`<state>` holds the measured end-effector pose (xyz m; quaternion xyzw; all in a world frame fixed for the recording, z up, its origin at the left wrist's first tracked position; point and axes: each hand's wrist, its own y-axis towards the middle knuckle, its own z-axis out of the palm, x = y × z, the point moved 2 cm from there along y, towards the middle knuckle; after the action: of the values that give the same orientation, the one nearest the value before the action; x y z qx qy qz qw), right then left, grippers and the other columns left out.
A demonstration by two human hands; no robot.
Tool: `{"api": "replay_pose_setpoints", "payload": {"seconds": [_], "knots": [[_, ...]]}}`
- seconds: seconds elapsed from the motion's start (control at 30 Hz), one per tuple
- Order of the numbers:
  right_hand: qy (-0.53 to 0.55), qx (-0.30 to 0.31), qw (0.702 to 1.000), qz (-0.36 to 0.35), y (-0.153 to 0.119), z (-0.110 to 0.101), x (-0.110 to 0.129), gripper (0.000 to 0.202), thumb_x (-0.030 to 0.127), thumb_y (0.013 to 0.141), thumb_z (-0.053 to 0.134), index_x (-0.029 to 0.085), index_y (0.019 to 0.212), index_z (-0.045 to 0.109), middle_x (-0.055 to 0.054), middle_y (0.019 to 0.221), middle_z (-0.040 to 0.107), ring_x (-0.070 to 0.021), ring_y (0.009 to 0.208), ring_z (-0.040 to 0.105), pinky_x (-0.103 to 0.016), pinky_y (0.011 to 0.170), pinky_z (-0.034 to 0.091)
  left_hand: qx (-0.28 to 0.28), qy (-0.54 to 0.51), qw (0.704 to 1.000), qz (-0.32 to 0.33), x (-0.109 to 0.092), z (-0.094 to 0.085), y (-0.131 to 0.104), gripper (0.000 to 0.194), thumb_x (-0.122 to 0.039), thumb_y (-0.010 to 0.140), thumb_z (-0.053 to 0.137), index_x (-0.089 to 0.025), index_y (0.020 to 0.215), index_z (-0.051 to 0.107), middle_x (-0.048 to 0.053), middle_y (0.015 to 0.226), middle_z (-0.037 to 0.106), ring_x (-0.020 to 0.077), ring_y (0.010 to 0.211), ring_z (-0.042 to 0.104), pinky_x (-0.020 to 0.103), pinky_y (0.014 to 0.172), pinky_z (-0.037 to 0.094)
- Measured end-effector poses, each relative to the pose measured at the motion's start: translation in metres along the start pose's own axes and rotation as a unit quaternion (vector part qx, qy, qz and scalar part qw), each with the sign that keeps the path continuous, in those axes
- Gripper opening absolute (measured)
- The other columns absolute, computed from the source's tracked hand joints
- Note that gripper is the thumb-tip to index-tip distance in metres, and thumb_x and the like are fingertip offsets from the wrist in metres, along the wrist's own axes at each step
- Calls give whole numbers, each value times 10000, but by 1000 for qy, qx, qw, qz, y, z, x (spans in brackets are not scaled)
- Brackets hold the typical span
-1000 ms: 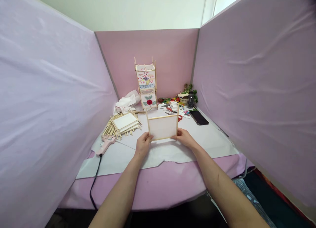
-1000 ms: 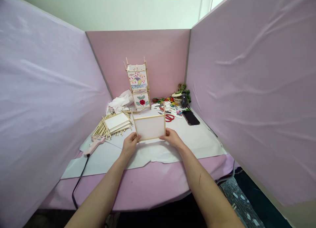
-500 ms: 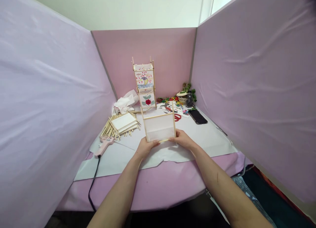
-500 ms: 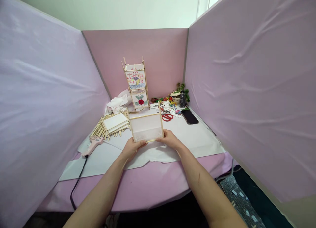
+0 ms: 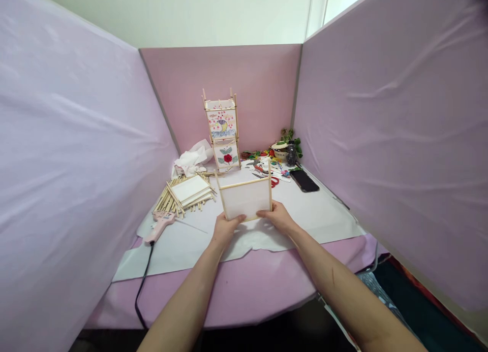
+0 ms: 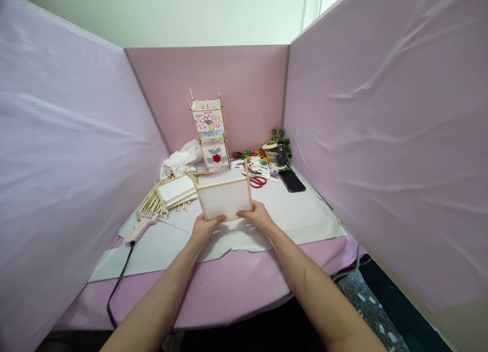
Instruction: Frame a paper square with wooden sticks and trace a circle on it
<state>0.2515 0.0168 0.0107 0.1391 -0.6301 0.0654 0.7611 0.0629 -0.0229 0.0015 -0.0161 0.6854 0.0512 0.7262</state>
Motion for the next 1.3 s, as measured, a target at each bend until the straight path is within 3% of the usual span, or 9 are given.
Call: {"api": "replay_pose_setpoints", "payload": {"seconds": [0.13, 0.3, 0.6, 0.9, 1.1, 1.3], "knots": [[12, -17, 1000, -5, 1, 1, 1, 346, 273, 571, 792, 176, 887, 690, -41, 898, 750, -216, 795, 668, -331, 760, 507, -40, 19, 999, 15, 1, -1, 1, 233, -307, 912, 621, -134, 1067, 616, 58, 1044, 644, 179, 886, 640, 375, 784, 551], [27, -43, 999, -19, 4, -6, 0, 332, 324, 574, 805, 189, 840, 661, -35, 851, 750, -212, 777, 677, -343, 782, 512, -48, 35, 998, 33, -3, -3, 2, 241, -316, 913, 620, -136, 1073, 616, 62, 1056, 644, 184, 903, 640, 385, 798, 548], [8, -80, 996, -30, 5, -12, 3, 340, 390, 583, 819, 186, 807, 665, -52, 791, 746, -218, 718, 672, -325, 688, 496, -80, 62, 993, 60, -1, -10, 7, 240, -335, 919, 607, -134, 1050, 615, 54, 1023, 640, 179, 876, 635, 369, 770, 548], [-12, -122, 992, -29, 7, -20, 3, 338, 419, 569, 816, 196, 760, 650, -42, 724, 734, -213, 672, 649, -306, 605, 468, -67, 55, 994, 72, -10, -15, 5, 238, -334, 916, 613, -133, 1044, 623, 62, 1047, 650, 192, 928, 639, 403, 828, 538], [-23, -128, 991, -31, 6, -20, 2, 352, 431, 588, 800, 186, 800, 662, -54, 749, 738, -210, 676, 658, -318, 626, 494, -76, 67, 990, 93, -7, -15, 7, 248, -357, 917, 609, -132, 1020, 632, 55, 1007, 666, 185, 899, 650, 401, 827, 537], [-79, -153, 985, -21, 11, -34, -7, 325, 397, 690, 710, 175, 921, 655, -85, 896, 749, -209, 752, 687, -329, 676, 535, -93, 117, 980, 129, -6, -16, 6, 325, -353, 914, 615, -147, 1164, 588, 46, 975, 672, 189, 874, 659, 427, 855, 526]]}}
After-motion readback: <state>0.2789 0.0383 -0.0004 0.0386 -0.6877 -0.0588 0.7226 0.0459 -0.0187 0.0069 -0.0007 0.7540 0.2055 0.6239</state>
